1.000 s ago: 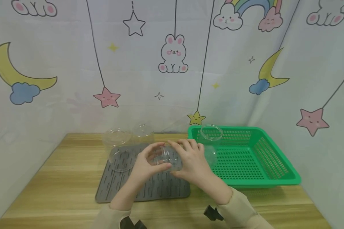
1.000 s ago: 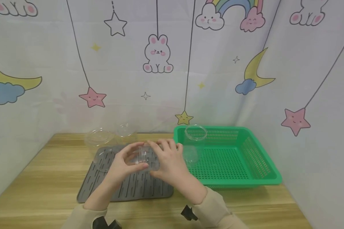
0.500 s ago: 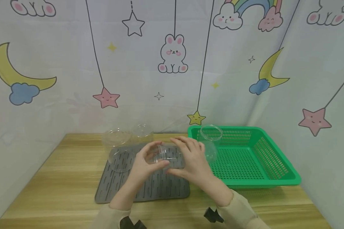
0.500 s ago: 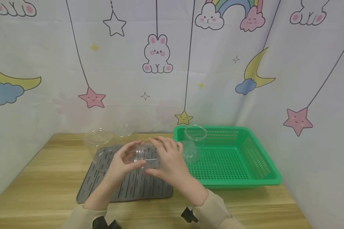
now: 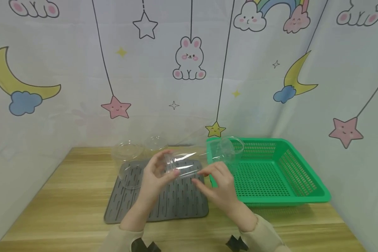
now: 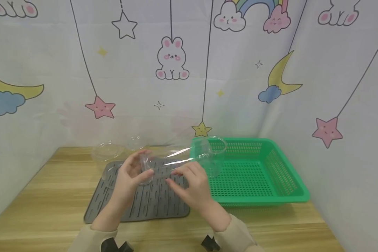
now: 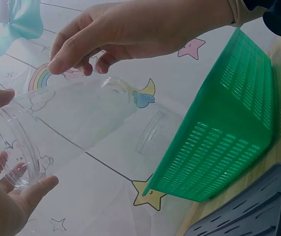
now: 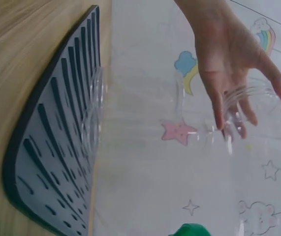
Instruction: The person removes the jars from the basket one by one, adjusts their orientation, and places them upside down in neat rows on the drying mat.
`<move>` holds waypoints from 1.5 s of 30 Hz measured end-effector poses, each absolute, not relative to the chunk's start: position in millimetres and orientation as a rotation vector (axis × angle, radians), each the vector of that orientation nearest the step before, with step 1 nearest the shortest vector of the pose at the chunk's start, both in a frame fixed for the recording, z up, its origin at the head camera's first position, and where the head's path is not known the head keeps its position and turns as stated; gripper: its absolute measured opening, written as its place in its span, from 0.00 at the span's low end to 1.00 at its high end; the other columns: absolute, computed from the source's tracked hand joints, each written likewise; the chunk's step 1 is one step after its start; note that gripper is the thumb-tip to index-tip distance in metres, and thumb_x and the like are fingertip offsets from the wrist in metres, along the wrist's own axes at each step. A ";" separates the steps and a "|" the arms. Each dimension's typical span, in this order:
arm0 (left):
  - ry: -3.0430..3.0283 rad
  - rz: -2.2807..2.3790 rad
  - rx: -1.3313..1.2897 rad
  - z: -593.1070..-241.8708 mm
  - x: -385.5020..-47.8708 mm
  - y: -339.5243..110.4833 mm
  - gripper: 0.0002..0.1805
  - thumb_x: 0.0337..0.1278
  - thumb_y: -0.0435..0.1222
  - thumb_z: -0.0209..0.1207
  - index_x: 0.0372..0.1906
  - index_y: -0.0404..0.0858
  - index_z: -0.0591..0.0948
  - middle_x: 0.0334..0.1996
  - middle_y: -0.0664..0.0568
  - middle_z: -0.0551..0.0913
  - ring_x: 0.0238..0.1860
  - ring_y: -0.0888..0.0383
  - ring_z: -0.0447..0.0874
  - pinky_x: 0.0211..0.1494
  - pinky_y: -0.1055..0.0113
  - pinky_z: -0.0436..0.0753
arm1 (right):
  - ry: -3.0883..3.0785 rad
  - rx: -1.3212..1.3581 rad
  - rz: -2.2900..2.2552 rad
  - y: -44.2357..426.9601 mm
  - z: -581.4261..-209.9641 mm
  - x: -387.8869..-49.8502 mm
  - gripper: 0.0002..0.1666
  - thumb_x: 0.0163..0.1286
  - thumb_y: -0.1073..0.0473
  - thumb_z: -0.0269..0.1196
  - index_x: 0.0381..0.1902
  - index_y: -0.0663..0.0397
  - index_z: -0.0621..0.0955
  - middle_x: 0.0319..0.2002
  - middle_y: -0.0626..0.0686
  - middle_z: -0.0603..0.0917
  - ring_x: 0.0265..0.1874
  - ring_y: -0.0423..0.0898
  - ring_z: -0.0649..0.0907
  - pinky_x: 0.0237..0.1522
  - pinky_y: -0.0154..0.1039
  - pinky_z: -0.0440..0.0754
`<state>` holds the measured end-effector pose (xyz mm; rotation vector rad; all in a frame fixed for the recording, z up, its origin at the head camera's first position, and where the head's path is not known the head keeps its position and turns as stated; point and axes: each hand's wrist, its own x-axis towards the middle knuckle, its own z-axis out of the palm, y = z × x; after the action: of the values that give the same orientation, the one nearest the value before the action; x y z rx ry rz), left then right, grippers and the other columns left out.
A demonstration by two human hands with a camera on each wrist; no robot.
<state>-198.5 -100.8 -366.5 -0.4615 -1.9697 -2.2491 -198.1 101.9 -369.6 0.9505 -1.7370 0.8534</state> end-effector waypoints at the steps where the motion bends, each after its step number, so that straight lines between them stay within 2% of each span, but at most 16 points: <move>1: -1.944 -2.257 -0.467 -366.5 -198.4 -100.8 0.36 0.50 0.25 0.63 0.67 0.35 0.67 0.64 0.46 0.73 0.67 0.47 0.70 0.62 0.57 0.81 | -1.736 0.955 0.876 102.8 -371.3 -198.0 0.19 0.70 0.48 0.61 0.30 0.59 0.81 0.27 0.51 0.80 0.28 0.45 0.75 0.34 0.31 0.73; 5: -1.855 -2.278 -0.493 -366.1 -197.2 -100.7 0.35 0.49 0.23 0.62 0.67 0.33 0.66 0.61 0.51 0.75 0.62 0.56 0.76 0.61 0.61 0.82 | -1.789 0.920 1.045 107.1 -378.6 -196.9 0.18 0.67 0.49 0.65 0.28 0.58 0.81 0.25 0.52 0.81 0.26 0.44 0.76 0.32 0.30 0.75; 7: -1.816 -2.287 -0.505 -365.8 -197.0 -100.8 0.34 0.50 0.23 0.61 0.66 0.33 0.67 0.61 0.52 0.75 0.61 0.59 0.76 0.62 0.62 0.81 | -1.849 0.859 1.196 110.2 -381.6 -195.5 0.13 0.63 0.55 0.69 0.27 0.58 0.81 0.24 0.52 0.81 0.25 0.42 0.76 0.30 0.30 0.75; 10: -1.767 -2.310 -0.513 -365.6 -198.1 -101.6 0.32 0.51 0.23 0.59 0.64 0.36 0.68 0.63 0.53 0.74 0.63 0.57 0.75 0.62 0.63 0.81 | -1.962 0.690 1.528 115.2 -382.5 -193.2 0.09 0.58 0.66 0.70 0.28 0.61 0.78 0.25 0.48 0.80 0.25 0.40 0.75 0.30 0.31 0.74; 13: -1.752 -2.325 -0.515 -365.6 -199.5 -103.0 0.30 0.53 0.24 0.57 0.63 0.40 0.69 0.64 0.54 0.73 0.64 0.55 0.75 0.59 0.65 0.82 | -2.022 0.465 1.931 119.7 -380.8 -193.5 0.11 0.60 0.71 0.66 0.36 0.61 0.74 0.32 0.45 0.77 0.33 0.39 0.76 0.37 0.30 0.79; 15: -1.755 -2.332 -0.518 -366.4 -200.1 -103.7 0.29 0.54 0.25 0.56 0.63 0.42 0.69 0.64 0.53 0.73 0.64 0.55 0.74 0.58 0.65 0.83 | -1.990 0.344 2.164 122.0 -379.8 -195.8 0.13 0.64 0.68 0.62 0.44 0.57 0.70 0.39 0.45 0.75 0.42 0.40 0.77 0.45 0.31 0.80; 18: -1.771 -2.341 -0.530 -367.5 -201.0 -105.0 0.29 0.55 0.25 0.56 0.64 0.42 0.69 0.64 0.54 0.73 0.63 0.54 0.74 0.59 0.64 0.82 | -1.869 0.303 2.409 125.2 -380.3 -201.5 0.21 0.69 0.60 0.58 0.56 0.55 0.65 0.52 0.47 0.73 0.53 0.44 0.76 0.54 0.36 0.80; 21: -1.766 -2.362 -0.548 -369.6 -200.9 -105.4 0.29 0.55 0.25 0.56 0.64 0.41 0.68 0.63 0.54 0.74 0.63 0.54 0.75 0.61 0.61 0.82 | -1.729 0.377 2.551 127.0 -382.9 -205.9 0.39 0.70 0.49 0.59 0.70 0.57 0.57 0.65 0.53 0.67 0.62 0.47 0.73 0.59 0.39 0.78; 25: -1.755 -2.390 -0.572 -371.4 -199.7 -105.2 0.30 0.55 0.25 0.56 0.65 0.38 0.67 0.61 0.58 0.75 0.63 0.54 0.75 0.61 0.62 0.81 | -1.536 0.486 2.693 127.2 -384.7 -207.3 0.53 0.68 0.39 0.60 0.78 0.52 0.46 0.75 0.56 0.56 0.71 0.49 0.65 0.71 0.46 0.67; 28: -1.759 -2.404 -0.589 -372.3 -200.4 -105.1 0.30 0.55 0.25 0.56 0.65 0.40 0.68 0.60 0.59 0.75 0.64 0.52 0.74 0.60 0.63 0.81 | -1.322 0.548 2.819 125.9 -384.3 -207.2 0.54 0.66 0.38 0.62 0.77 0.48 0.47 0.76 0.52 0.55 0.73 0.48 0.63 0.76 0.50 0.59; 30: -1.771 -2.408 -0.596 -373.0 -201.3 -104.8 0.30 0.55 0.26 0.55 0.64 0.43 0.68 0.60 0.60 0.75 0.64 0.52 0.74 0.61 0.62 0.80 | -1.162 0.586 2.893 124.3 -384.3 -207.4 0.56 0.63 0.37 0.65 0.76 0.47 0.46 0.76 0.50 0.57 0.73 0.47 0.62 0.75 0.47 0.61; 33: -1.785 -2.421 -0.601 -373.4 -202.1 -103.7 0.30 0.56 0.26 0.55 0.64 0.44 0.68 0.60 0.60 0.74 0.64 0.54 0.74 0.62 0.62 0.80 | -0.949 0.636 2.967 121.8 -383.3 -207.6 0.55 0.60 0.40 0.68 0.74 0.45 0.49 0.73 0.48 0.63 0.73 0.49 0.61 0.72 0.45 0.67; 37: -1.785 -2.450 -0.610 -374.6 -202.0 -102.4 0.30 0.56 0.26 0.55 0.65 0.42 0.67 0.62 0.59 0.73 0.63 0.59 0.75 0.63 0.63 0.80 | -0.719 0.703 3.030 118.3 -381.5 -208.4 0.46 0.58 0.44 0.72 0.68 0.44 0.62 0.67 0.48 0.72 0.70 0.49 0.67 0.70 0.49 0.70; 40: -1.773 -2.464 -0.634 -376.2 -201.8 -101.6 0.30 0.56 0.25 0.55 0.65 0.41 0.67 0.63 0.57 0.73 0.63 0.59 0.75 0.62 0.64 0.80 | -0.589 0.727 3.069 116.4 -380.6 -209.3 0.39 0.57 0.48 0.73 0.63 0.46 0.69 0.65 0.50 0.75 0.68 0.49 0.71 0.70 0.52 0.70; 45: -1.753 -2.467 -0.672 -377.8 -201.4 -100.5 0.29 0.56 0.25 0.56 0.64 0.40 0.67 0.63 0.54 0.73 0.63 0.57 0.76 0.61 0.64 0.82 | -0.540 0.689 3.084 114.4 -378.6 -209.2 0.39 0.55 0.50 0.75 0.62 0.46 0.70 0.64 0.51 0.76 0.66 0.50 0.73 0.70 0.54 0.69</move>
<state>-201.4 -100.5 -377.8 -0.6721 -1.7527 -2.4666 -209.2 114.4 -378.6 0.6890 -0.5401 3.0843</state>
